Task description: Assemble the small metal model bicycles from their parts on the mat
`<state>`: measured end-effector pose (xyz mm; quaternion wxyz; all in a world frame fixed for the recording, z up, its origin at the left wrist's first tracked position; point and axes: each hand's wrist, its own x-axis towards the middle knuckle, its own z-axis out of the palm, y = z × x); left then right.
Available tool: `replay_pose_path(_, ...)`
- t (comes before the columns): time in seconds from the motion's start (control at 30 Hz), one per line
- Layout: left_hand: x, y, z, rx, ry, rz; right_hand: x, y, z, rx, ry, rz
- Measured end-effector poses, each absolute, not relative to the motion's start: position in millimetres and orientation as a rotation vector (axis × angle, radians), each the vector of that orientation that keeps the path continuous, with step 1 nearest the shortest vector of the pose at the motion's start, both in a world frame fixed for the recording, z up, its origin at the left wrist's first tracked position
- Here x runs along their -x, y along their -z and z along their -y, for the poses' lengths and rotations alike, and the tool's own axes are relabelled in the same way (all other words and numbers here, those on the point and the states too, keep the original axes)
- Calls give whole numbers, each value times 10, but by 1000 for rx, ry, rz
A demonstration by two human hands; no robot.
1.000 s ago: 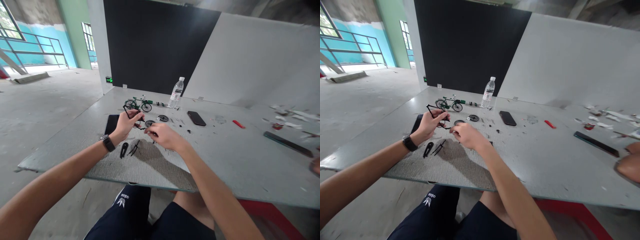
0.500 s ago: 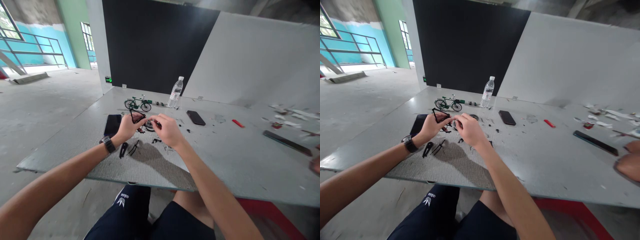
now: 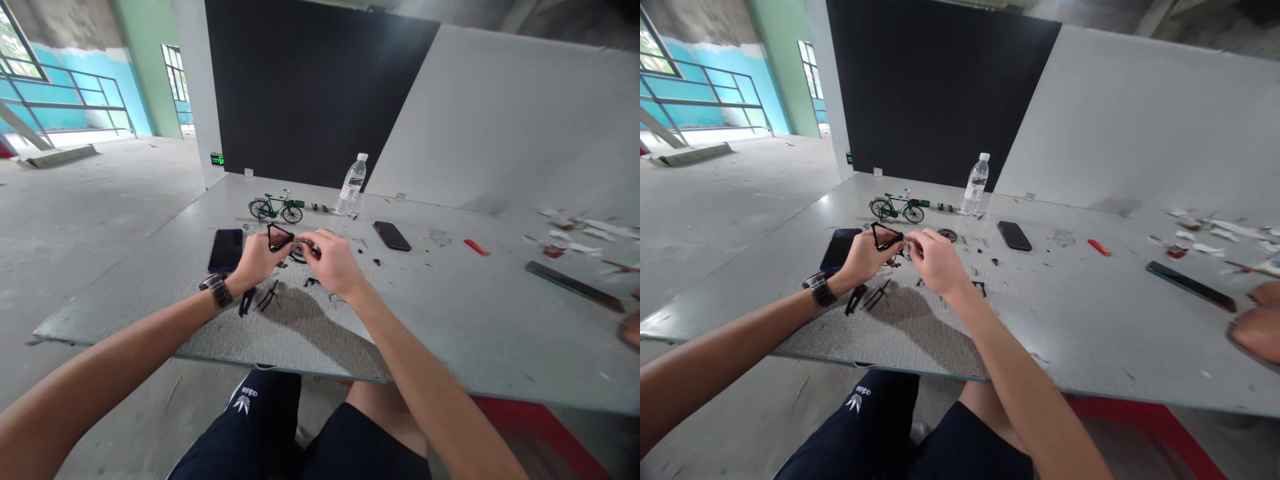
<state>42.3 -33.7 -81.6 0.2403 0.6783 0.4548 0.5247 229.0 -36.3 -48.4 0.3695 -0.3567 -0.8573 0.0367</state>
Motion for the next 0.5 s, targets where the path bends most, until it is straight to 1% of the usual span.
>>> replay_pose_path(0.27,-414,858,325,-2006,-1471,-1306,-2261,486,378,943,-96,2196)
replay_pose_path(0.5,-427,799,376,-2115,-1477,-1382,-2246,512,377,947,-97,2177)
